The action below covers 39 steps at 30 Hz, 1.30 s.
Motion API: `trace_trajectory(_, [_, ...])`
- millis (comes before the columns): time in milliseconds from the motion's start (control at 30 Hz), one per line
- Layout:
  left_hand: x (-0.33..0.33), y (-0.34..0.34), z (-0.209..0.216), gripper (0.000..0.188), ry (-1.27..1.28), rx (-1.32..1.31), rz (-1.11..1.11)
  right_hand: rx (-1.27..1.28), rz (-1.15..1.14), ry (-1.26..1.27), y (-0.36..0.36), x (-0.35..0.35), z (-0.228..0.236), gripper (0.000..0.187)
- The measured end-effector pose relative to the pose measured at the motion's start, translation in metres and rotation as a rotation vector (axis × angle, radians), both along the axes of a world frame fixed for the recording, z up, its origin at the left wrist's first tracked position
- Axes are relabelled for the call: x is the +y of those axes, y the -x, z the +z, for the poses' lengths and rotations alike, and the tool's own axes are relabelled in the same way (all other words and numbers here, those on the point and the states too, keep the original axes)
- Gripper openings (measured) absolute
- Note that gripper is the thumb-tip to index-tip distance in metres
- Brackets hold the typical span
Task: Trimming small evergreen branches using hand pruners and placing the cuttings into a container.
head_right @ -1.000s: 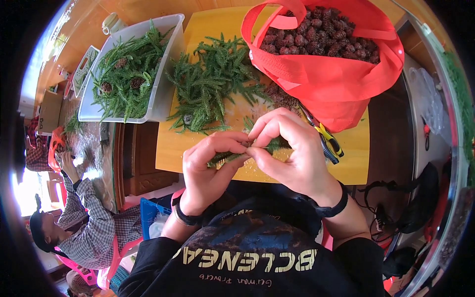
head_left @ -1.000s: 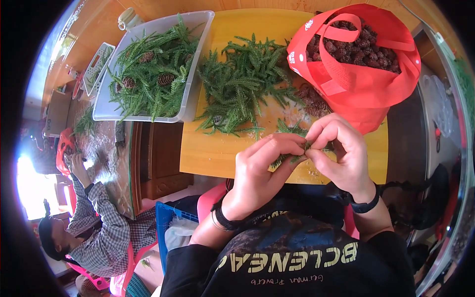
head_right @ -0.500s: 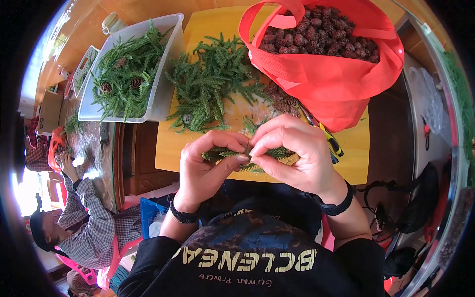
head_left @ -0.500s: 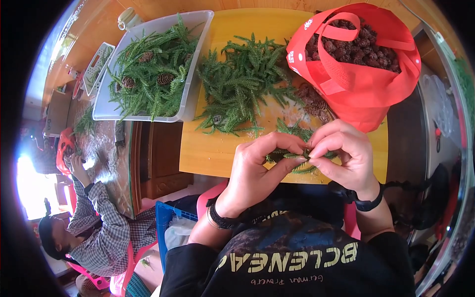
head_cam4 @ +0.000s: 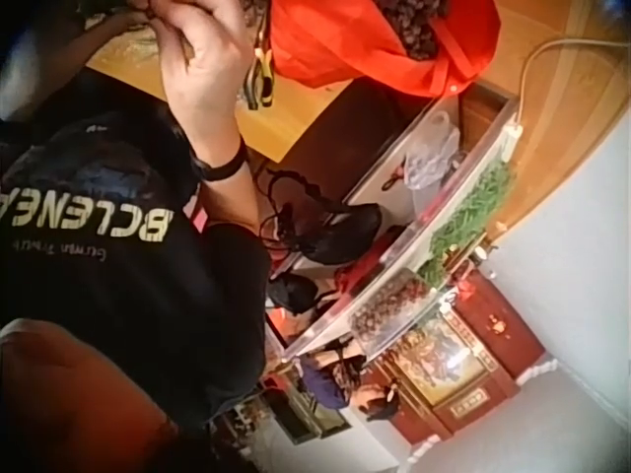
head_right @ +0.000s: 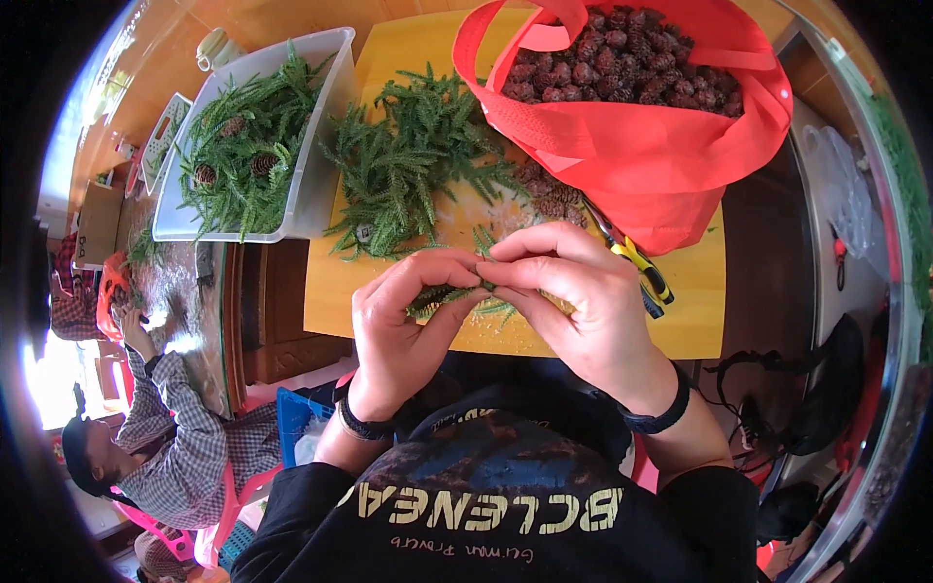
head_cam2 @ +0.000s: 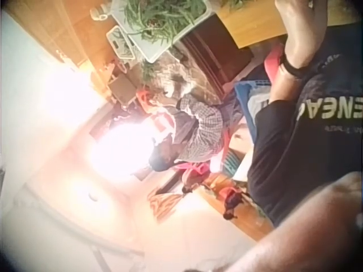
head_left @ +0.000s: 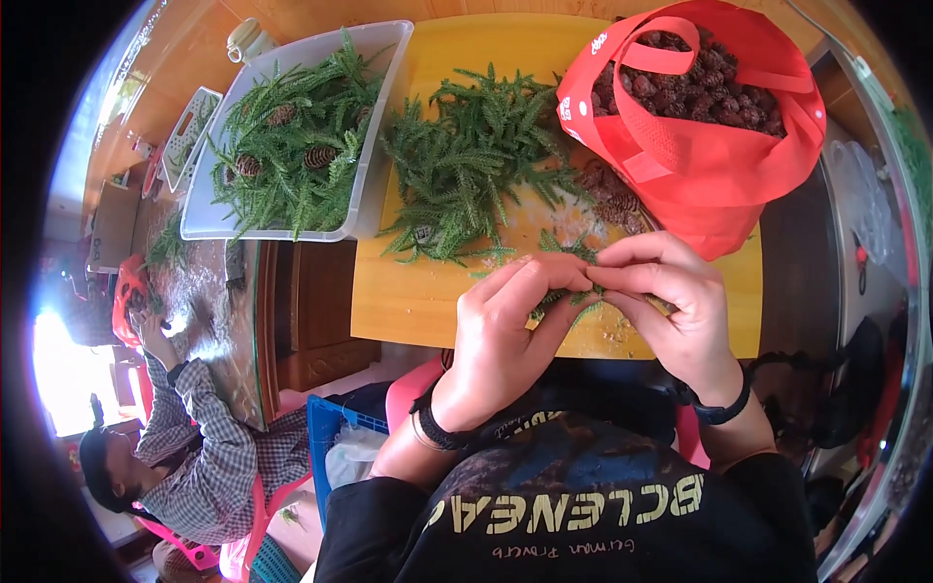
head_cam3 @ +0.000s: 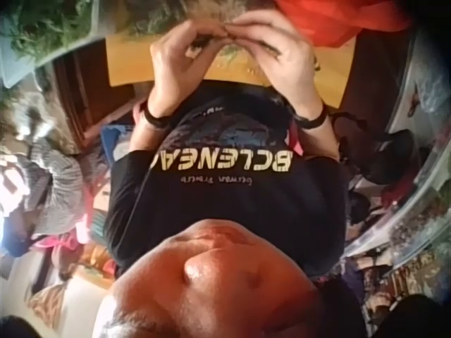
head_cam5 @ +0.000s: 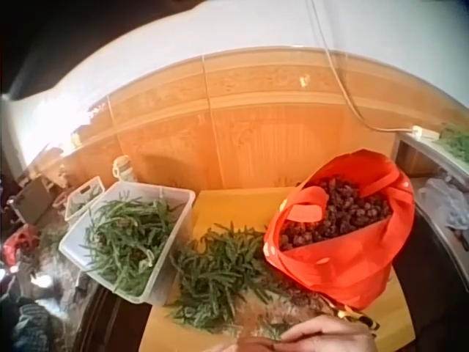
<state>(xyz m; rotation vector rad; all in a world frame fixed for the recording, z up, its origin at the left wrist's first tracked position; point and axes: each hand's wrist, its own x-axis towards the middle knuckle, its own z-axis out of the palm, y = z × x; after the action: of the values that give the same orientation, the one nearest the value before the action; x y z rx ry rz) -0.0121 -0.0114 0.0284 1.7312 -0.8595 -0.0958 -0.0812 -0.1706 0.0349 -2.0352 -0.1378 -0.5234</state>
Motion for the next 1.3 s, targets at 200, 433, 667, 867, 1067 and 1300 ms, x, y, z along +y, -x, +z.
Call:
trace_trajectory(200, [-0.001, -0.004, 0.0, 0.018, 0.028, 0.045, -0.075, 0.095, -0.004, -0.158, 0.007, -0.002, -0.002, 0.042])
trace_trajectory(433, [0.003, -0.007, -0.003, 0.019, 0.086, 0.081, -0.177, 0.327, 0.293, -0.388, 0.005, -0.019, 0.0, 0.032])
trace_trajectory(667, [0.004, -0.005, 0.0, 0.02, 0.064, 0.061, -0.159, 0.37, 0.331, -0.684, 0.006, -0.017, -0.006, 0.025])
trace_trajectory(867, [0.003, -0.003, 0.001, 0.021, 0.046, 0.086, -0.179, 0.372, 0.389, -0.87, 0.002, -0.016, -0.013, 0.014])
trace_trajectory(1067, [0.004, -0.001, 0.001, 0.02, 0.033, 0.113, -0.155, 0.353, 0.397, -0.782, 0.003, -0.015, -0.012, 0.013])
trace_trajectory(1300, [0.003, -0.001, 0.0, 0.019, 0.066, 0.116, -0.144, 0.104, 0.162, -0.406, 0.011, -0.006, -0.012, 0.016])
